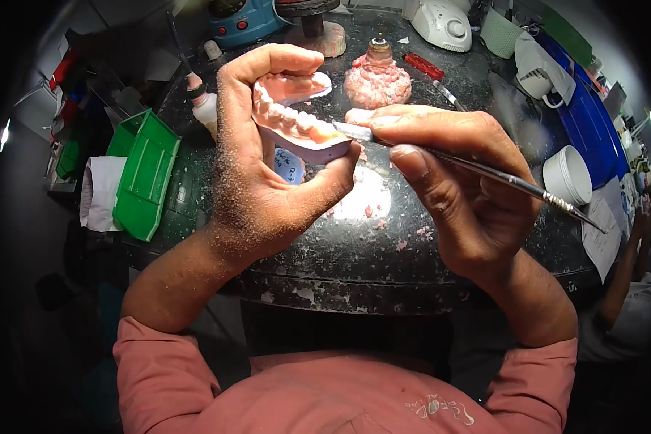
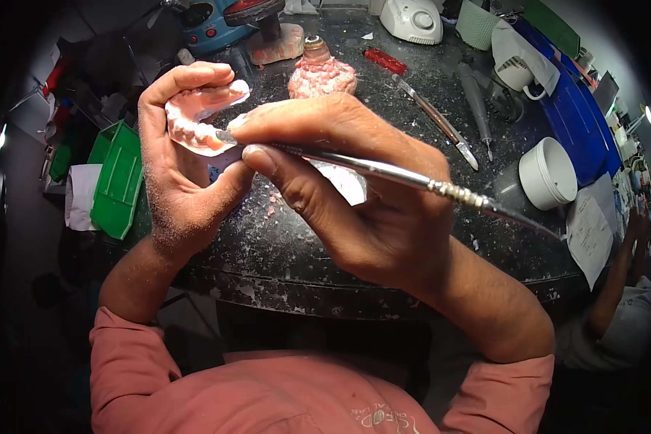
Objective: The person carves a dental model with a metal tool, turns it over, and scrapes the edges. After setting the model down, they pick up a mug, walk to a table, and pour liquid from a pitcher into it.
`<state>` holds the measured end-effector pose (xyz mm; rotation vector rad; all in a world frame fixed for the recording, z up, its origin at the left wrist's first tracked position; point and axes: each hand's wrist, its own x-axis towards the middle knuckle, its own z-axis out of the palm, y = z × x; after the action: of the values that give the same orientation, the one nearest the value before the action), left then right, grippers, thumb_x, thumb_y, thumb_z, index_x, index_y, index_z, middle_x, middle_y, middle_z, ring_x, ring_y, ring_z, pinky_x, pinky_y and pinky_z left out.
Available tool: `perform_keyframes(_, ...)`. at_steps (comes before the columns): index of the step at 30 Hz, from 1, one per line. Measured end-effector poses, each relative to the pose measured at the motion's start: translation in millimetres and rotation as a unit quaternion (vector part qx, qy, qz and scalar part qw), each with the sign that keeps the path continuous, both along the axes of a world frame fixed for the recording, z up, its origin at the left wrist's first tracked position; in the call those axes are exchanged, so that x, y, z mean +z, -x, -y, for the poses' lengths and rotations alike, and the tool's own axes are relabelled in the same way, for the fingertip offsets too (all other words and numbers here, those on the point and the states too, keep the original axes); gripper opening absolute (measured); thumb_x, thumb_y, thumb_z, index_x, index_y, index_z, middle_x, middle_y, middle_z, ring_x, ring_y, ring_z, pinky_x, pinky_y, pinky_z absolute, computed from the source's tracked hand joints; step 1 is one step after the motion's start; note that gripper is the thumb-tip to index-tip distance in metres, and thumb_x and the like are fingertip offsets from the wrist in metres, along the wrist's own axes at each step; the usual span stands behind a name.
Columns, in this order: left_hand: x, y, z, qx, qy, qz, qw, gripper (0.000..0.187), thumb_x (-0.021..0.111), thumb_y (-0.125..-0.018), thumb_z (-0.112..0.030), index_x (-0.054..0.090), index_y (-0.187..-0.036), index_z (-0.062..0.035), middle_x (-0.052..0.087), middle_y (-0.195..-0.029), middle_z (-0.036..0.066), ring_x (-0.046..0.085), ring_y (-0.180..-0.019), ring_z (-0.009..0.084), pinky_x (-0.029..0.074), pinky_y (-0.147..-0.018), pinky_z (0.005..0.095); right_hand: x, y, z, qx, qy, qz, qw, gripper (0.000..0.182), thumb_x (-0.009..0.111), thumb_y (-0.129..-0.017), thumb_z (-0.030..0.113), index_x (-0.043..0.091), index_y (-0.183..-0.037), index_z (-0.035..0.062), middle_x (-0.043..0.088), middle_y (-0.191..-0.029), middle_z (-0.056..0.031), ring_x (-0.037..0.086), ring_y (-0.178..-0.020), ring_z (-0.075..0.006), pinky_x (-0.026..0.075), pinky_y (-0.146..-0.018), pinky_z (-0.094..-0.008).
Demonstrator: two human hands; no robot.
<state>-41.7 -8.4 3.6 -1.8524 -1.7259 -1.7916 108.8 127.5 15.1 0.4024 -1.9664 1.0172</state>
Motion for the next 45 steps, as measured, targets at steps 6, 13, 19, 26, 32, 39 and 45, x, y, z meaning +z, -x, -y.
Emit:
perform_keyframes(6,2,-4,3,0.016,0.020,-0.028,0.999,0.078,0.080,-0.074,-0.009,0.034,-0.136,-0.0016,0.047,-0.126,0.012,0.049,-0.118,0.0201,0.039,-0.105,0.0355,0,0,-2,0.007,-0.036,-0.005,0.999,0.016,0.059,-0.093,-0.001,0.061,-0.108,-0.0075,0.067,-0.103,-0.0180,0.066,-0.102,-0.0263,0.053,-0.091,-0.0368)
perform_keyframes(13,2,-6,5,0.031,0.022,-0.047,0.998,0.078,0.080,-0.074,-0.011,0.035,-0.137,-0.0006,0.048,-0.123,0.012,0.050,-0.117,0.0208,0.039,-0.104,0.0368,-4,2,2,0.024,-0.010,-0.012,1.000,0.017,0.059,-0.092,-0.003,0.060,-0.108,-0.0074,0.066,-0.105,-0.0182,0.066,-0.101,-0.0267,0.054,-0.091,-0.0365)
perform_keyframes(19,3,-6,6,0.032,0.010,-0.065,0.997,0.077,0.079,-0.075,-0.010,0.035,-0.137,-0.0004,0.047,-0.125,0.011,0.050,-0.116,0.0208,0.039,-0.104,0.0368,-2,2,1,0.020,-0.035,-0.010,0.999,0.018,0.059,-0.091,-0.005,0.061,-0.109,-0.0077,0.066,-0.105,-0.0184,0.066,-0.102,-0.0258,0.053,-0.091,-0.0354)
perform_keyframes(26,2,-7,6,0.047,0.026,-0.072,0.996,0.077,0.080,-0.075,-0.012,0.035,-0.137,-0.0009,0.048,-0.122,0.010,0.050,-0.114,0.0192,0.039,-0.103,0.0353,-2,0,1,0.020,-0.030,0.005,0.999,0.018,0.060,-0.090,-0.006,0.062,-0.108,-0.0078,0.066,-0.104,-0.0181,0.065,-0.102,-0.0248,0.053,-0.091,-0.0345)
perform_keyframes(32,0,-10,6,0.051,0.031,-0.044,0.997,0.077,0.081,-0.075,-0.013,0.036,-0.137,-0.0013,0.048,-0.120,0.009,0.050,-0.113,0.0179,0.039,-0.101,0.0333,0,-1,1,0.020,-0.023,0.013,0.999,0.017,0.061,-0.089,-0.007,0.064,-0.107,-0.0074,0.066,-0.104,-0.0177,0.065,-0.102,-0.0245,0.053,-0.091,-0.0336)
perform_keyframes(39,0,-10,6,0.059,0.034,-0.056,0.996,0.079,0.083,-0.075,-0.017,0.036,-0.137,-0.0011,0.048,-0.120,0.009,0.050,-0.112,0.0171,0.039,-0.101,0.0327,1,0,3,0.004,-0.029,0.007,1.000,0.016,0.063,-0.088,-0.006,0.067,-0.104,-0.0058,0.069,-0.099,-0.0154,0.066,-0.099,-0.0239,0.053,-0.087,-0.0331)
perform_keyframes(45,1,-11,7,0.067,0.047,-0.055,0.995,0.079,0.083,-0.076,-0.019,0.037,-0.137,-0.0010,0.048,-0.119,0.008,0.049,-0.111,0.0168,0.039,-0.100,0.0323,1,1,2,-0.008,-0.049,-0.002,0.999,0.016,0.065,-0.087,-0.005,0.068,-0.102,-0.0045,0.071,-0.097,-0.0137,0.067,-0.097,-0.0242,0.053,-0.085,-0.0339)
